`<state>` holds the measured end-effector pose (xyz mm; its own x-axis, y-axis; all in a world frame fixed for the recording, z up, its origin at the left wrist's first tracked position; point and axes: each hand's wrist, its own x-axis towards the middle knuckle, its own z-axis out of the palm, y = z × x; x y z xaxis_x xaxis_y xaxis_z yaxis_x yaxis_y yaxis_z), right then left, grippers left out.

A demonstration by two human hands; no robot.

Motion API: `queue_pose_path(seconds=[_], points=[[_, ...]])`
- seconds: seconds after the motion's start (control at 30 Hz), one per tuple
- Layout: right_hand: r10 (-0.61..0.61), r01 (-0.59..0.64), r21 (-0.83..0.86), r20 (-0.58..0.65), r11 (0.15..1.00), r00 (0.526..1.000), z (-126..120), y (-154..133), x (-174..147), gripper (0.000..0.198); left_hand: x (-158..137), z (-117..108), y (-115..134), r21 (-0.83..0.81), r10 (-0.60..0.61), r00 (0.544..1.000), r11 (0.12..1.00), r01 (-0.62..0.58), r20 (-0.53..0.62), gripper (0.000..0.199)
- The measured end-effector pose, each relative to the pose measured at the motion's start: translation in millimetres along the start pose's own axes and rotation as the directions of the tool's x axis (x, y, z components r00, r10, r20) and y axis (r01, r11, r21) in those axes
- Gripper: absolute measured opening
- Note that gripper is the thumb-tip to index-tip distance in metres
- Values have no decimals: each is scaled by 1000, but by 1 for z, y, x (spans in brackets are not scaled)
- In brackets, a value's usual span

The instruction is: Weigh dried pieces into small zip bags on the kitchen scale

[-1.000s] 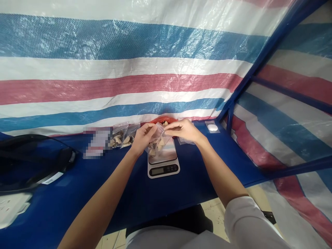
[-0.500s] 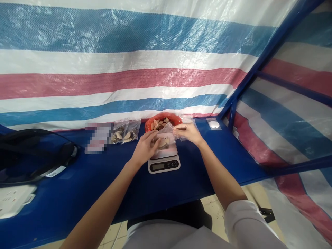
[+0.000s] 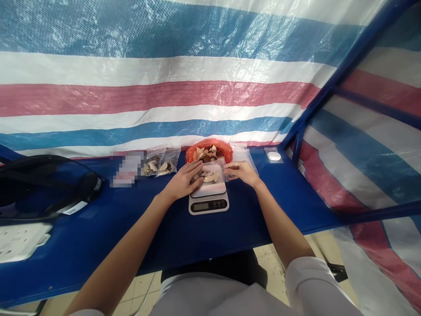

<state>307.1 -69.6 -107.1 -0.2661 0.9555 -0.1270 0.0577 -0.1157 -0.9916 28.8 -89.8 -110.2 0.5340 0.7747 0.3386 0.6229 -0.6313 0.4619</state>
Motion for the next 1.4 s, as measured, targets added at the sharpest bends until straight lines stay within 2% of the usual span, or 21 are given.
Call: queue_pose_path(seconds=[0.07,0.13,0.2,0.27,0.37,0.47,0.57,0.67,0.77,1.03,1.4], points=[[2,-2,-26,12,1000,1000,-3,0,-3,40,-3,-2,-1,-13,-17,999,1000,16,-30,57],[-10,10,-55,-1,998,1000,-9,0,-7,41,-10,-2,-2,-18,-77,989,997,76,-129,54],[-44,40,-83,-49,996,998,-16,1,-12,44,-19,0,-4,-12,-154,955,988,156,-252,51],[-114,96,-141,-122,985,986,-23,3,-16,45,-29,1,-7,8,-206,923,975,221,-325,49],[-272,189,-347,-209,919,939,-30,7,-24,38,-43,3,-10,82,-214,919,964,254,-331,48],[-390,218,-602,-169,768,905,-30,14,-34,30,-54,5,-13,185,-202,940,948,258,-275,51],[-432,221,-805,-48,551,901,-25,25,-44,31,-61,9,-15,268,-219,955,925,268,-199,55],[-384,184,-913,33,363,923,-20,37,-49,41,-66,14,-16,323,-261,956,900,292,-138,58],[-323,161,-952,72,259,944,-18,45,-51,49,-69,17,-17,364,-296,948,876,317,-114,58],[-258,152,-965,94,213,962,-16,50,-51,54,-70,18,-17,373,-309,945,868,328,-110,59],[-277,153,-967,92,205,956,-17,55,-50,53,-70,18,-16,372,-328,940,865,338,-90,59]])
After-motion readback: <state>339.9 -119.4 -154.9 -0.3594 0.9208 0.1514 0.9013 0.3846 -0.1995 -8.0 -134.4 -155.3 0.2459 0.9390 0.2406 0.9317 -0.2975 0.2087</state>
